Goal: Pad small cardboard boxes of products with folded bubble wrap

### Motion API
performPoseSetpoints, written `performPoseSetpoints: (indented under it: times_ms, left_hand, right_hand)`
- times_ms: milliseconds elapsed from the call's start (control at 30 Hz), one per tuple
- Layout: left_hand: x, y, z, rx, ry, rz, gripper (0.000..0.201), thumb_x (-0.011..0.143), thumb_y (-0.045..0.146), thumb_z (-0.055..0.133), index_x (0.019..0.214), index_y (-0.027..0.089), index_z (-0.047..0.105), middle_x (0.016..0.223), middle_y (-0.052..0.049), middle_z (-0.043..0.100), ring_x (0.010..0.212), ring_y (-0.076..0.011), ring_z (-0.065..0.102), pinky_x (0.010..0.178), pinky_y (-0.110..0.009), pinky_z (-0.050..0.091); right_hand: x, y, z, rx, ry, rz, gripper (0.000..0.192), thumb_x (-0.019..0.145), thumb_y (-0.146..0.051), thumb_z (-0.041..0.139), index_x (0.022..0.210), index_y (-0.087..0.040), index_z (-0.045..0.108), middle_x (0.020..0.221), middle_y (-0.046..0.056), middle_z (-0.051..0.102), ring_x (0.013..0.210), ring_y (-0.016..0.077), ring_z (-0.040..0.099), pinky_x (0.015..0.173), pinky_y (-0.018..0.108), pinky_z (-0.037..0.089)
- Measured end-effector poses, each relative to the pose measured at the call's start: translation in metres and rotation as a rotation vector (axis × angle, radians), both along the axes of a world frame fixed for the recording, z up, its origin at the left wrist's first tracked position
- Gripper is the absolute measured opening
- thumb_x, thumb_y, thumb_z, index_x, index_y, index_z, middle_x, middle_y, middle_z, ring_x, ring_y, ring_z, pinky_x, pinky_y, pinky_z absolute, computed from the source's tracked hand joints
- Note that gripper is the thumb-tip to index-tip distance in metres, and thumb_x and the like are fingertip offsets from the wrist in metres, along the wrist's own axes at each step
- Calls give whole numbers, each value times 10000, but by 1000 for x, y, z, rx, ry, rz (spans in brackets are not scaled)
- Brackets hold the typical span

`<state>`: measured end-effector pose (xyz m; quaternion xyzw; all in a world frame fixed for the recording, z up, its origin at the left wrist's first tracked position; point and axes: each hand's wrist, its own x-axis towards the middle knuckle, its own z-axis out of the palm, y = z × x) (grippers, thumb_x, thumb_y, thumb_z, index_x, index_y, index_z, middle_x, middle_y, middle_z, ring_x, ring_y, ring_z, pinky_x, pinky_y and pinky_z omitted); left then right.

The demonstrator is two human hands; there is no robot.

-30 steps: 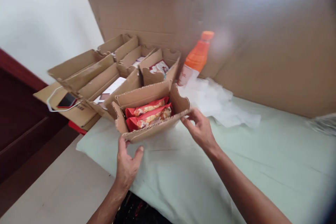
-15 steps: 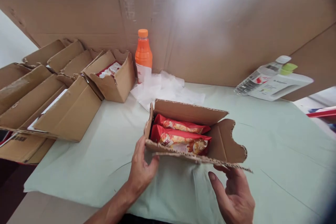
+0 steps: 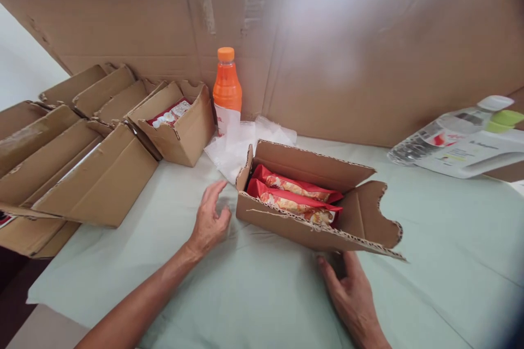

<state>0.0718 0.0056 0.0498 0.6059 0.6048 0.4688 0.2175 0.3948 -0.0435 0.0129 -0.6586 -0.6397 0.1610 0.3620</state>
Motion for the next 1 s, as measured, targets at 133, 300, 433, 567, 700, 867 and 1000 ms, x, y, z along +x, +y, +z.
performPoseSetpoints:
  times_ms: [133,300,433,567,700,867,1000]
  left_hand:
    - [-13,52,11,150,296,40,649,820,237,641,1446,212,470,1553,-182,411,1424,-347,415,1050,-503,479]
    - [-16,102,26,90,467,52,221,789,155,654,1005,198,678,1398,-148,604,1388,-345,475,1124,-540,383]
    - [-40,57,37,238,493,144,120,809,127,582,872,198,655,1011,-78,756,1010,-260,686,1020,-454,463]
    - [-51,-37,41,205,497,121,131,838,141,550,902,207,644,857,-34,726,843,-210,685,803,-327,520]
    - [-13,-100,31,32,282,-8,106,872,145,539,893,204,624,814,-11,683,751,-157,660,687,-260,508]
    - [60,-125,24,-180,-141,-303,260,864,231,610,1115,174,644,1096,-93,707,909,-183,703,718,-273,582]
    - [66,-132,36,-107,-211,-528,351,875,294,647,1215,206,641,1324,-129,645,1106,-237,677,881,-357,605]
  right_hand:
    - [2,2,-10,-44,-11,-35,319,850,-508,573,974,-216,608,886,69,697,789,240,647,675,344,515]
    - [2,2,-6,-85,20,-20,310,848,-502,567,965,-216,605,888,69,707,790,236,653,677,332,511]
    - [1,3,-5,-79,20,-16,315,847,-494,555,990,-217,603,886,63,702,780,231,646,680,333,502]
    - [-1,6,-5,-43,25,-4,342,843,-482,546,1051,-215,602,933,72,705,807,238,638,703,342,497]
    - [-6,8,-4,-38,48,16,359,839,-461,535,1082,-207,603,962,86,707,811,240,631,701,350,497]
    - [-10,2,2,-9,92,37,430,825,-421,542,1184,-193,605,1137,129,703,932,256,648,721,357,525]
    - [-2,-9,12,-45,177,14,510,842,-443,557,1285,-193,594,1178,138,704,888,231,665,722,356,539]
